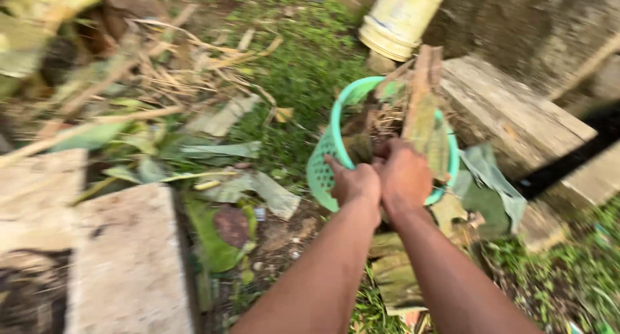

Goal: The recorder is picking up dried leaves and organic waste from the ground and placing them into a green plastic basket.

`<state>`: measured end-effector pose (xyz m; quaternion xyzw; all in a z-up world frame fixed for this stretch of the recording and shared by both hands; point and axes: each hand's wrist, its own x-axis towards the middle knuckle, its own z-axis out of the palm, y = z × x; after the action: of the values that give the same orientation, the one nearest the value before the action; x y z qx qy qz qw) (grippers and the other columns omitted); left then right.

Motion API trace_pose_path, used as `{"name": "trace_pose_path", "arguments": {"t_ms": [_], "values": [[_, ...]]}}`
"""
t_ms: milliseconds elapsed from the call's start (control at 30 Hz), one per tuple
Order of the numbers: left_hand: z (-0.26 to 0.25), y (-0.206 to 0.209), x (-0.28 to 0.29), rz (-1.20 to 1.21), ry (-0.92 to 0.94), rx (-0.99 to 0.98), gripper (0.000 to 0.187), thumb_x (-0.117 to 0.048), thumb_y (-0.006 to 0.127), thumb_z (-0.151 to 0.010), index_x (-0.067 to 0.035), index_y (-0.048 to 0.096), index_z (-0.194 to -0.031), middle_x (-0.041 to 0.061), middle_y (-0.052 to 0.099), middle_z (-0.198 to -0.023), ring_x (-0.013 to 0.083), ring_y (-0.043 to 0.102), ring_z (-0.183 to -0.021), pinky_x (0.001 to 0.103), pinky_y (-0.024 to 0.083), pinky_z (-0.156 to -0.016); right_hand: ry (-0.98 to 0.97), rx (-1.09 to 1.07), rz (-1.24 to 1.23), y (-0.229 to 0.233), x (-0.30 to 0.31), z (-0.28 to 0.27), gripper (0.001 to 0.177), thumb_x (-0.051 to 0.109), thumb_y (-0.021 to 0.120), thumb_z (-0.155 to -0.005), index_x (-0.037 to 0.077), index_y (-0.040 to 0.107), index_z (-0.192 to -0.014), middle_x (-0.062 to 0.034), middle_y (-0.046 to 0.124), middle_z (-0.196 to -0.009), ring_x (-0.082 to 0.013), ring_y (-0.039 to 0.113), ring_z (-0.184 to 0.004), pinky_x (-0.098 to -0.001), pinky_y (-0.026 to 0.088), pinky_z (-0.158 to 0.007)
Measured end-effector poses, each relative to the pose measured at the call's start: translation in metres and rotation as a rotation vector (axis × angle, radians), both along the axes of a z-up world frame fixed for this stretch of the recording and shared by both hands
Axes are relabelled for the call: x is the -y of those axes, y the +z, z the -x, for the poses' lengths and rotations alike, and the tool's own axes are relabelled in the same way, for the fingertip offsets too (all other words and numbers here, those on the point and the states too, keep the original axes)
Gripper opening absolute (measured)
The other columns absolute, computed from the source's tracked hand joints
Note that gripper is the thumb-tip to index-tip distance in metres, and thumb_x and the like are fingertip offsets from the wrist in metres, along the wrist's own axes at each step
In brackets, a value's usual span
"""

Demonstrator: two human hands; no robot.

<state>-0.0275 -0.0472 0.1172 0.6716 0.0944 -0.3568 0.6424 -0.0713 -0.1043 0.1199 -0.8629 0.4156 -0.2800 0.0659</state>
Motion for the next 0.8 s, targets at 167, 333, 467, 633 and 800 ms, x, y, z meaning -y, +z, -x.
{"name": "trace_pose_path", "arguments": {"t_ms": [167, 333, 467, 633, 800], "values": [[0.003, 0.1, -0.027, 0.025, 0.026, -0.096, 0.088, -0.017, 0.049, -0.093, -0.043, 0.005, -0.164, 0.03, 0.025, -0.157, 0.0452, 0.047, -0.136, 0.049, 0.041, -0.115, 0.051, 0.012, -0.007, 0.077, -0.013, 0.0, 0.021, 0.02, 0.074, -0.078, 0.014, 0.077, -0.098, -0.0155, 0.074, -0.104, -0.0394, 0.069, -0.098, -0.0526, 0.054, -0.085], [0.002, 0.195, -0.032, 0.078, 0.042, -0.163, 0.088, -0.016, 0.046, -0.092, -0.045, 0.004, -0.163, 0.028, 0.022, -0.162, 0.0436, 0.05, -0.137, 0.046, 0.042, -0.116, 0.048, 0.0, -0.009, 0.175, -0.016, -0.004, 0.02, 0.019, 0.074, -0.08, 0.013, 0.076, -0.099, -0.0145, 0.073, -0.108, -0.0386, 0.068, -0.099, -0.0531, 0.053, -0.086], [-0.005, 0.258, -0.035, 0.079, 0.065, -0.136, 0.088, -0.016, 0.047, -0.092, -0.043, 0.004, -0.164, 0.032, 0.015, -0.162, 0.0458, 0.045, -0.14, 0.045, 0.044, -0.115, 0.019, -0.028, 0.008, 0.239, -0.025, -0.012, 0.019, 0.02, 0.075, -0.079, 0.015, 0.077, -0.097, -0.0144, 0.072, -0.109, -0.0392, 0.065, -0.103, -0.0536, 0.052, -0.087], [-0.032, 0.317, -0.038, 0.073, 0.081, -0.117, 0.088, -0.014, 0.045, -0.091, -0.043, 0.004, -0.163, 0.031, 0.017, -0.161, 0.0472, 0.049, -0.137, 0.046, 0.05, -0.111, 0.016, -0.006, -0.018, 0.301, -0.028, -0.041, 0.021, 0.02, 0.075, -0.078, 0.015, 0.077, -0.098, -0.0138, 0.072, -0.108, -0.0377, 0.066, -0.103, -0.0537, 0.051, -0.088], [-0.061, 0.335, -0.044, 0.188, 0.206, -0.087, 0.085, -0.016, 0.044, -0.092, -0.042, 0.007, -0.163, 0.027, 0.017, -0.162, 0.0468, 0.041, -0.14, 0.05, 0.046, -0.111, 0.08, 0.043, -0.073, 0.324, -0.034, -0.075, 0.02, 0.019, 0.074, -0.08, 0.016, 0.076, -0.101, -0.0132, 0.071, -0.111, -0.037, 0.066, -0.103, -0.0512, 0.052, -0.088]]}}
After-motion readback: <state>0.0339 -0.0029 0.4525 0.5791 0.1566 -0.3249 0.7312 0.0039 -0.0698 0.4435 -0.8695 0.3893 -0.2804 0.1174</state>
